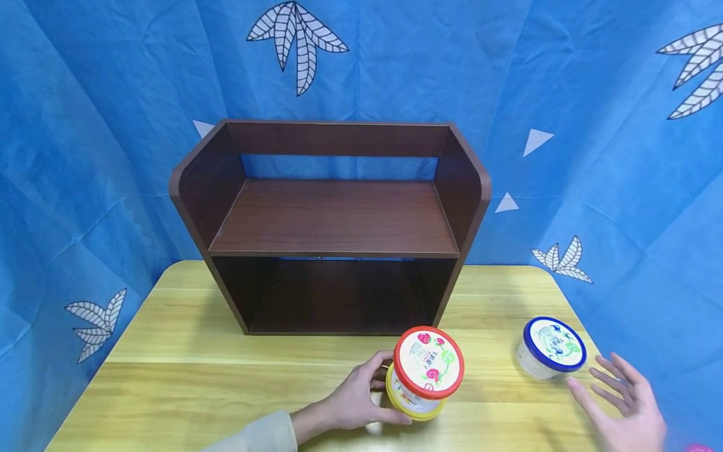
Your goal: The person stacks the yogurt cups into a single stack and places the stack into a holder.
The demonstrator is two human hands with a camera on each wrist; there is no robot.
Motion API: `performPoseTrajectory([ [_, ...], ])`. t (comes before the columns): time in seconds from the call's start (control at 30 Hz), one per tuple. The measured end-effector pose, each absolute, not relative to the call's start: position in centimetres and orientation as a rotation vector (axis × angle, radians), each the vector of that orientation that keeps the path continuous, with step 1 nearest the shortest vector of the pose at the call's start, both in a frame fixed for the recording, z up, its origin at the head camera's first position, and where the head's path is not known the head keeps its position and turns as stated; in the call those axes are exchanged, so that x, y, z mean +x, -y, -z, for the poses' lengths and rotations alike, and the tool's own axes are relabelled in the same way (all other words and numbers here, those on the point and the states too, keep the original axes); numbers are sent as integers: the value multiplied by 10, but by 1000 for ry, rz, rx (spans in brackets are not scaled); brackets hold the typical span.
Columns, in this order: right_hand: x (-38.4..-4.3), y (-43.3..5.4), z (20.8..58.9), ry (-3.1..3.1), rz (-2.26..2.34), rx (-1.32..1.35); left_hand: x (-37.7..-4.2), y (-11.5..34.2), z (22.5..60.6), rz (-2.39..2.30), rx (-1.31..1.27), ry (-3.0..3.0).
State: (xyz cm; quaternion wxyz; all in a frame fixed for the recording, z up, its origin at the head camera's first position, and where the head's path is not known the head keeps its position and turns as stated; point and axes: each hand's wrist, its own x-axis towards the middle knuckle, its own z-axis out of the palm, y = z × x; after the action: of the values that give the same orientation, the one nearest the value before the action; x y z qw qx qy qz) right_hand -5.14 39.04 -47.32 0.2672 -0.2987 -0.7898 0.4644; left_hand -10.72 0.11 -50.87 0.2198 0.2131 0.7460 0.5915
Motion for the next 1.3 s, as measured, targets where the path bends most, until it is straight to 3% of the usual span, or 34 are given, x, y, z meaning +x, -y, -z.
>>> performPoseTrajectory([
  [0.57,-62,-410,496,2272,-1315,-987,-107,-2,509,-1630,599,-2075],
  [1.3,-77,-413,506,2388,-1347,-683,-106,0,507,-1642,597,-2063],
])
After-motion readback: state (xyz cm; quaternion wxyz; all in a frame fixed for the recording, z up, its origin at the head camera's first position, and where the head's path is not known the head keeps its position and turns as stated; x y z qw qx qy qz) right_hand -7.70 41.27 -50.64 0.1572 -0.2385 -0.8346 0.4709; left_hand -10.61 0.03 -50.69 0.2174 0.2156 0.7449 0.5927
